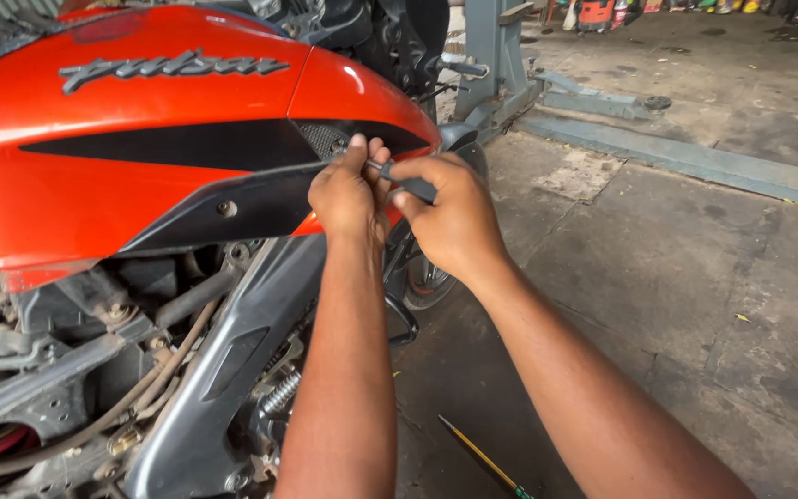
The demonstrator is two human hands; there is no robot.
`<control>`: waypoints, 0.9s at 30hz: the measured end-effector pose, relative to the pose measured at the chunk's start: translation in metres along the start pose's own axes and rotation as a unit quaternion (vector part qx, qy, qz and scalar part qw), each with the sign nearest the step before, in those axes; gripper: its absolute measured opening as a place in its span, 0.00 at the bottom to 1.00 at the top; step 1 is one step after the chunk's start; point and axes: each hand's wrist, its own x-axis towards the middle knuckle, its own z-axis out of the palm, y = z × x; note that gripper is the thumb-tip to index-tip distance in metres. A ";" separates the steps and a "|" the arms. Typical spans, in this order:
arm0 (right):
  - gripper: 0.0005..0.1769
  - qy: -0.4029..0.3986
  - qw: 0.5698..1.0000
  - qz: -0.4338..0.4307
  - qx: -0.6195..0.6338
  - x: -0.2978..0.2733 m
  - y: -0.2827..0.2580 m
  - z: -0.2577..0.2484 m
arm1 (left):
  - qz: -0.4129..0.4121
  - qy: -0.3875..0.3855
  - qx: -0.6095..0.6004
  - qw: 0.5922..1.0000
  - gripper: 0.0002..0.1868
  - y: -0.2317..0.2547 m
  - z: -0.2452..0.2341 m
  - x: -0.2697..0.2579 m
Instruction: Remove and work on motorcycle side panels and components using various hand tools.
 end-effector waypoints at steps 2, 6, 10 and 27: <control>0.12 -0.033 0.947 0.280 0.152 0.013 -0.012 -0.007 | 0.034 -0.005 -0.062 0.997 0.14 -0.008 0.003 0.006; 0.15 -0.086 0.753 0.562 0.332 0.010 0.011 -0.009 | 0.011 -0.006 -0.117 0.993 0.14 0.002 0.013 -0.012; 0.12 -0.126 0.923 0.351 0.095 0.005 0.008 -0.009 | 0.075 0.032 -0.009 0.997 0.17 -0.012 0.008 -0.015; 0.14 -0.063 0.995 0.077 -0.027 -0.006 0.008 0.003 | 0.093 0.099 0.006 0.991 0.34 -0.005 0.025 -0.024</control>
